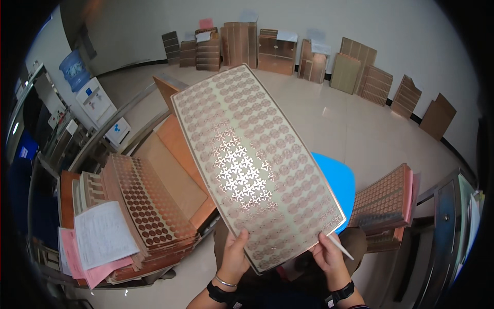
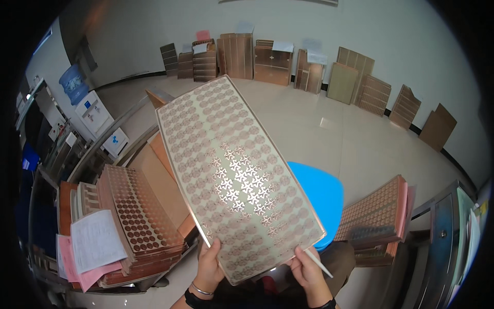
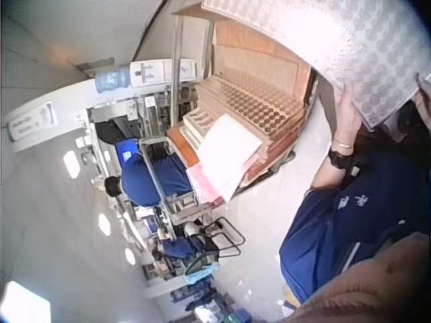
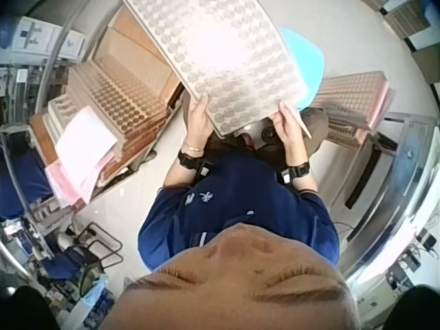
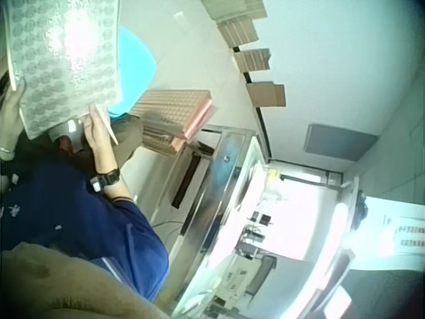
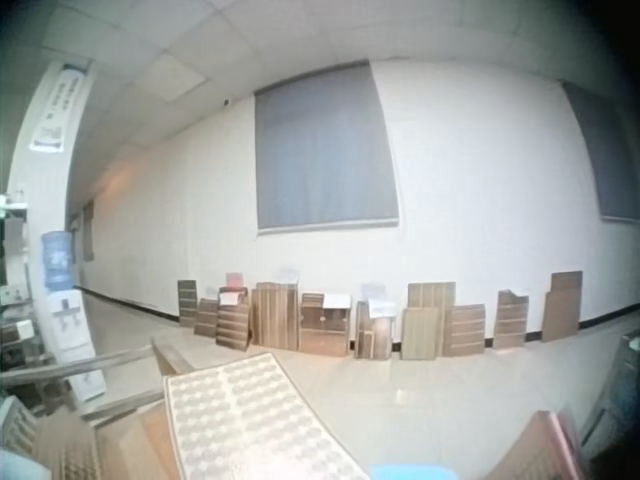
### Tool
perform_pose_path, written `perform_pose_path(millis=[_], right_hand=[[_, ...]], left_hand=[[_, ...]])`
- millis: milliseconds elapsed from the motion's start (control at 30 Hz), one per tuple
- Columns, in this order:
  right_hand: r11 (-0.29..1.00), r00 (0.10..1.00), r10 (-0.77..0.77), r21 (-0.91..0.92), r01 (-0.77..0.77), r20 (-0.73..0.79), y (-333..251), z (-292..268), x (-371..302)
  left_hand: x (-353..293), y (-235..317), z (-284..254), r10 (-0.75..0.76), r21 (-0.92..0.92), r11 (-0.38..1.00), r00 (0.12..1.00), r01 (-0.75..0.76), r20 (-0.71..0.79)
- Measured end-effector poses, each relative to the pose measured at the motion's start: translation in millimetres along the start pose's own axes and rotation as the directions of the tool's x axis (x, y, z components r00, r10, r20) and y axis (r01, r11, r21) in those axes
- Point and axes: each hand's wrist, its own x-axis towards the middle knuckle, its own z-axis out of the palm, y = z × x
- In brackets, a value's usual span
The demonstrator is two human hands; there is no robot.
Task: Inspecting metal sheets with circular components and recording data on an inspection form.
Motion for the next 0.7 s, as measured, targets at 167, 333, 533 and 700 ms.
perform_pose_path(millis=[167,333,533,700], right_hand=[[0.987,0.989,-0.145,-0.073,0.142,-0.036,-27.6,-7.6,4.7],[0.984,0.996,-0.085,-0.156,0.084,0.002,-38.2,-11.0,5.6],[0.987,0.999,0.048,-0.155,-0.048,-0.002,-34.3,-45.4,12.6],[0.974,0.997,-0.007,-0.226,-0.011,-0.078,-31.7,-30.7,11.2]], left_hand=[[1.5,18.7,-13.4,0.006,0.069,0.998,0.997,0.0,-0.08],[2.0,27.4,-16.1,0.052,0.119,0.992,0.998,-0.046,-0.047],[-4.7,41.8,-24.1,-0.053,0.249,0.968,0.997,0.036,0.063],[-5.2,46.1,-20.3,-0.235,0.561,0.825,0.946,0.074,0.221]])
